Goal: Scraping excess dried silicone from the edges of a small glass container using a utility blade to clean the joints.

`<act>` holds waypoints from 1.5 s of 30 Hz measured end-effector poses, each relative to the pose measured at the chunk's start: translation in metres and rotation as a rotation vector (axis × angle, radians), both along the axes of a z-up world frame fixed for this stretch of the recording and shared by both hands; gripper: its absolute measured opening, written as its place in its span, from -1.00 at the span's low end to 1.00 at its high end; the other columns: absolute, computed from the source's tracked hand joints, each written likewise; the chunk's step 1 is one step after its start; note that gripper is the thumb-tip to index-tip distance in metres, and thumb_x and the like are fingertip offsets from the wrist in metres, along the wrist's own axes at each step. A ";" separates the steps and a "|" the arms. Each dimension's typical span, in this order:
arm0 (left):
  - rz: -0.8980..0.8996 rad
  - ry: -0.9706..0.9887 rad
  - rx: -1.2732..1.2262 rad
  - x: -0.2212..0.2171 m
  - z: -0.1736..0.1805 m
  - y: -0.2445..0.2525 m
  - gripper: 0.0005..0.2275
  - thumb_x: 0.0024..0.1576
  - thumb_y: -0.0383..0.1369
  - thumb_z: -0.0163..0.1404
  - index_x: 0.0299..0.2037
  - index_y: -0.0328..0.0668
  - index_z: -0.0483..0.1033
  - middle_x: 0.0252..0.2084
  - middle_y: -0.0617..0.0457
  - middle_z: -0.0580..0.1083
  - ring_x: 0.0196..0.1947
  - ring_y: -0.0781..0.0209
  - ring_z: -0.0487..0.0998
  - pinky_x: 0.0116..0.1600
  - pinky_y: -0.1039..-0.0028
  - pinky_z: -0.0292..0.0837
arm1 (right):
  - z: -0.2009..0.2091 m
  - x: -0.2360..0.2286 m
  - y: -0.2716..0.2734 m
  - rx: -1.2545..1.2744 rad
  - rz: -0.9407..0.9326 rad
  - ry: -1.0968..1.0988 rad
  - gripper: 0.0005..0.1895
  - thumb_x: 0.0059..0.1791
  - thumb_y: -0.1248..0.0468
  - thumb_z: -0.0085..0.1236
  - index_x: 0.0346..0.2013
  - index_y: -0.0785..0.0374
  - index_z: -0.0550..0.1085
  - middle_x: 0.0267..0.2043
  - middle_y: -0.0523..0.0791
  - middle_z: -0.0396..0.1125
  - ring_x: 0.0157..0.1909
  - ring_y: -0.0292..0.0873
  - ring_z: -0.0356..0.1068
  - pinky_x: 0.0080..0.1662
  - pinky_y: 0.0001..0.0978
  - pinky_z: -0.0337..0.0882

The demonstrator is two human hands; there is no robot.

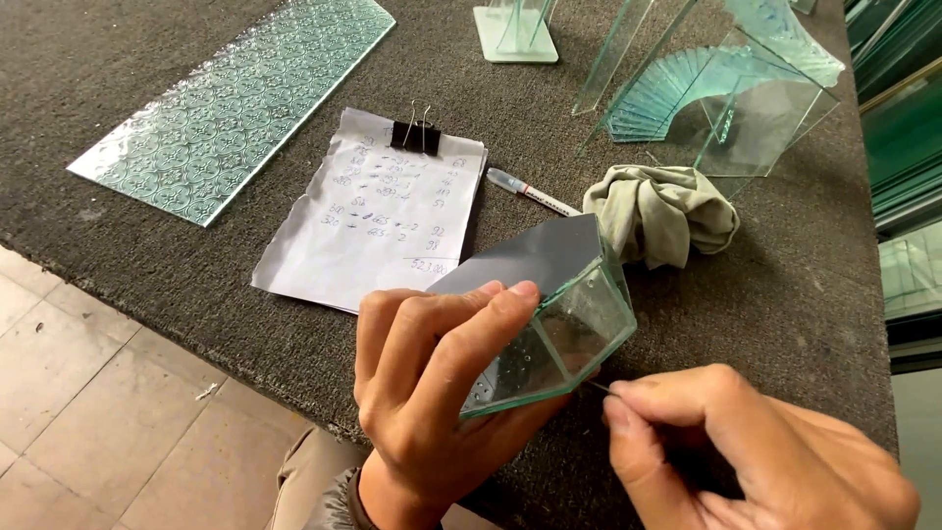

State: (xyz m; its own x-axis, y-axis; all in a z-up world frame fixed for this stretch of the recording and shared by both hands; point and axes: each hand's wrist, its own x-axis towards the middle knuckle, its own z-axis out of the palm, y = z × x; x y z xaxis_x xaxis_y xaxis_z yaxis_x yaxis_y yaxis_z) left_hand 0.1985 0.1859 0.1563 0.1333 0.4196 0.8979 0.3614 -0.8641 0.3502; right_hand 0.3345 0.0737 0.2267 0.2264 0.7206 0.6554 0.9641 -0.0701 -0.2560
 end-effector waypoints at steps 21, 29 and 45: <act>0.009 -0.033 0.034 0.007 0.001 0.003 -0.62 0.21 -0.14 0.39 0.09 -0.14 0.60 -0.08 0.01 0.64 -0.21 0.09 0.63 0.02 0.26 0.48 | -0.003 0.028 0.003 -0.025 0.136 -0.022 -0.88 0.09 0.20 0.29 -0.36 0.01 0.59 -0.58 -0.36 0.41 -0.57 -0.41 0.33 -0.39 -0.52 0.28; -0.004 -0.056 0.058 0.009 0.000 0.007 -0.62 0.25 -0.10 0.32 0.13 -0.13 0.58 -0.09 0.04 0.61 -0.19 0.07 0.60 0.00 0.23 0.45 | -0.008 0.032 0.008 -0.026 0.182 0.030 -0.85 0.11 0.20 0.27 -0.35 0.00 0.54 -0.56 -0.36 0.39 -0.54 -0.38 0.36 -0.34 -0.46 0.30; -0.009 -0.113 0.065 0.014 0.004 0.011 -0.62 0.23 -0.05 0.28 0.11 -0.06 0.60 -0.08 0.07 0.60 -0.19 0.06 0.54 0.04 0.22 0.45 | -0.027 0.046 0.019 -0.071 0.126 0.099 -0.94 0.07 0.10 0.24 -0.29 -0.08 0.58 -0.47 -0.45 0.50 -0.46 -0.37 0.47 -0.22 -0.41 0.41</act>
